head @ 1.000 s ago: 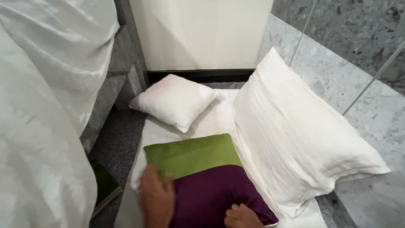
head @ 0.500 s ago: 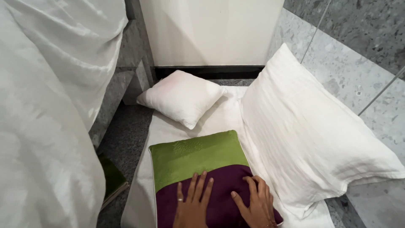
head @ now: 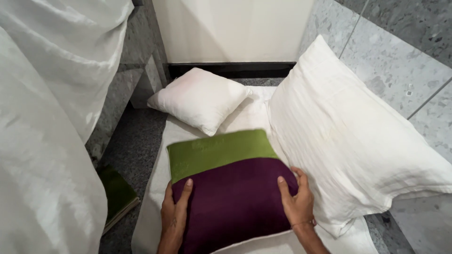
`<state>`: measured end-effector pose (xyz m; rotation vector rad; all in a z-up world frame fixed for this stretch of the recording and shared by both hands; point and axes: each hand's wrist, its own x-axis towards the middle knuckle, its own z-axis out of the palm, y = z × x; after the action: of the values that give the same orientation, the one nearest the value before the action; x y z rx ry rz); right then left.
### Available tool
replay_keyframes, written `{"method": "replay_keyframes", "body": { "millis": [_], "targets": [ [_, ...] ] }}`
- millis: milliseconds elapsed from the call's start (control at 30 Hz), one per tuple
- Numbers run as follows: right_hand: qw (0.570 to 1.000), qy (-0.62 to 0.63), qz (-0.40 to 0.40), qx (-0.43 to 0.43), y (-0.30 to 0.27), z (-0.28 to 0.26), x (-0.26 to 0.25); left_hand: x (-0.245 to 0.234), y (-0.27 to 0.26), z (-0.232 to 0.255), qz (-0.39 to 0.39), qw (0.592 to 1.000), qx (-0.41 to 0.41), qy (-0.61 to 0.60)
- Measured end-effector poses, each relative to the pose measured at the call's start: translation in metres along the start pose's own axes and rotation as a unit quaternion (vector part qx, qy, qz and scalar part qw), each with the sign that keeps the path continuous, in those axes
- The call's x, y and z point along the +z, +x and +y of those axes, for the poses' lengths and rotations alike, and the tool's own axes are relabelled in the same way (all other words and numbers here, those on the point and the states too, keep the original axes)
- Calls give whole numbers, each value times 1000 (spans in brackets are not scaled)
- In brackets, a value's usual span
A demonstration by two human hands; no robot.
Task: Changing and arranging pillowcases on pillows on a low bed.
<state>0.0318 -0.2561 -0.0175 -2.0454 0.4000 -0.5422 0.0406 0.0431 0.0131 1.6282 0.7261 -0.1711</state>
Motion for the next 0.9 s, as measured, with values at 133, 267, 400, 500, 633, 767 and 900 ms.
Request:
{"method": "replay_keyframes", "body": {
  "millis": [133, 267, 400, 500, 633, 767, 900],
  "targets": [
    [994, -81, -60, 37, 20, -11, -2, 14, 23, -18, 32, 989, 135, 56],
    [930, -343, -122, -41, 21, -2, 15, 32, -39, 19, 129, 926, 172, 309],
    [882, -367, -135, -263, 1, -51, 47, 51, -39, 9, 102, 871, 287, 385],
    [885, -292, -192, -308, -9, -69, 69, 50, -17, -18, 58, 595, 535, 597],
    [868, -359, -252, -234, -22, -93, 57, 20, -18, -17, -41, 688, 489, 534],
    [886, -376, -237, -129, -28, -70, 50, 5, -21, -4, -108, 790, 285, 532],
    [929, -315, -141, -134, -29, -10, 51, 7, -19, 3, -186, 782, 184, 566]
  ]
}}
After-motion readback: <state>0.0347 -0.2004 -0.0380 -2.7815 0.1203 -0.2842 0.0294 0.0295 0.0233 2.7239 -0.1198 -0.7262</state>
